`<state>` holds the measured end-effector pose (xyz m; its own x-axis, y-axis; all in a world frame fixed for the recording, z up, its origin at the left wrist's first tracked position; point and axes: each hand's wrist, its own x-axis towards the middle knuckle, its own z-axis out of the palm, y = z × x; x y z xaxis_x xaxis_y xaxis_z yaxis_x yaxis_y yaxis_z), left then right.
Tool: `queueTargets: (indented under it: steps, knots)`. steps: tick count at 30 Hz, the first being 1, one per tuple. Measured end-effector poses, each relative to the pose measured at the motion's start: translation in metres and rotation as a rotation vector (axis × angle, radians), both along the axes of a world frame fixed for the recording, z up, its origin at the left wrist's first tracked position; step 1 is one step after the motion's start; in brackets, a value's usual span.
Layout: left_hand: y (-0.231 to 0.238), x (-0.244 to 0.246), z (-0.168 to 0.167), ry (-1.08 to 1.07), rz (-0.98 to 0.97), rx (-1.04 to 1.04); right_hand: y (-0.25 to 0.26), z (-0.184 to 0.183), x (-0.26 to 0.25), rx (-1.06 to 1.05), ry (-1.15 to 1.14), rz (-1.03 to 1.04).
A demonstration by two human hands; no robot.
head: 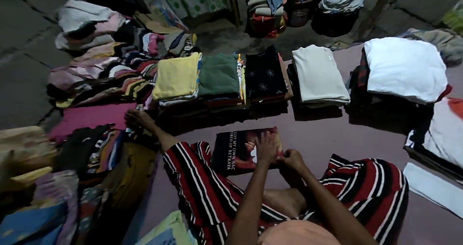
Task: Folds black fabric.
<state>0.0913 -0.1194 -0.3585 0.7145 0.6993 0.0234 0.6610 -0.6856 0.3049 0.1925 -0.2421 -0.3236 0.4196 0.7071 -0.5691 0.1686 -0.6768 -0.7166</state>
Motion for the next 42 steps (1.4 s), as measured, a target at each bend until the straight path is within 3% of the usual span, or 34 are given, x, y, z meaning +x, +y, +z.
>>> queueTargets:
  steps: [2, 5, 8, 13, 19, 30, 33, 37, 40, 42]
  knots:
    - [0.0, 0.009, -0.004, 0.122, -0.021, -0.077, -0.002, 0.002, 0.0, 0.0, 0.018, -0.01]
    - [0.008, 0.011, 0.018, 0.194, -0.019, -0.184, -0.005, 0.009, -0.005, -0.018, 0.021, -0.005]
    - [0.026, 0.023, 0.039, 0.185, 0.032, -0.206, 0.0, 0.017, -0.008, -0.085, -0.006, 0.027]
    - [0.046, 0.055, 0.043, 0.22, 0.009, -0.237, -0.003, 0.015, -0.01, -0.144, 0.005, 0.039]
    - [0.061, 0.09, 0.071, 0.373, -0.035, -0.329, -0.005, 0.014, -0.008, -0.159, 0.056, 0.011]
    - [0.053, 0.118, 0.097, 0.621, -0.089, -0.323, -0.002, 0.01, -0.001, -0.183, 0.073, 0.089]
    - [0.061, 0.123, 0.09, 0.571, -0.033, -0.426, -0.003, 0.012, -0.001, -0.186, 0.071, 0.095]
    - [0.075, 0.109, 0.055, 0.289, 0.058, -0.483, -0.002, 0.017, -0.003, -0.197, 0.073, 0.087]
    - [0.065, 0.093, 0.067, 0.103, 0.124, -0.35, -0.004, 0.015, -0.002, -0.125, 0.078, 0.102]
    - [0.049, 0.079, 0.091, 0.141, 0.171, -0.373, -0.006, 0.009, -0.007, 0.048, 0.071, 0.083]
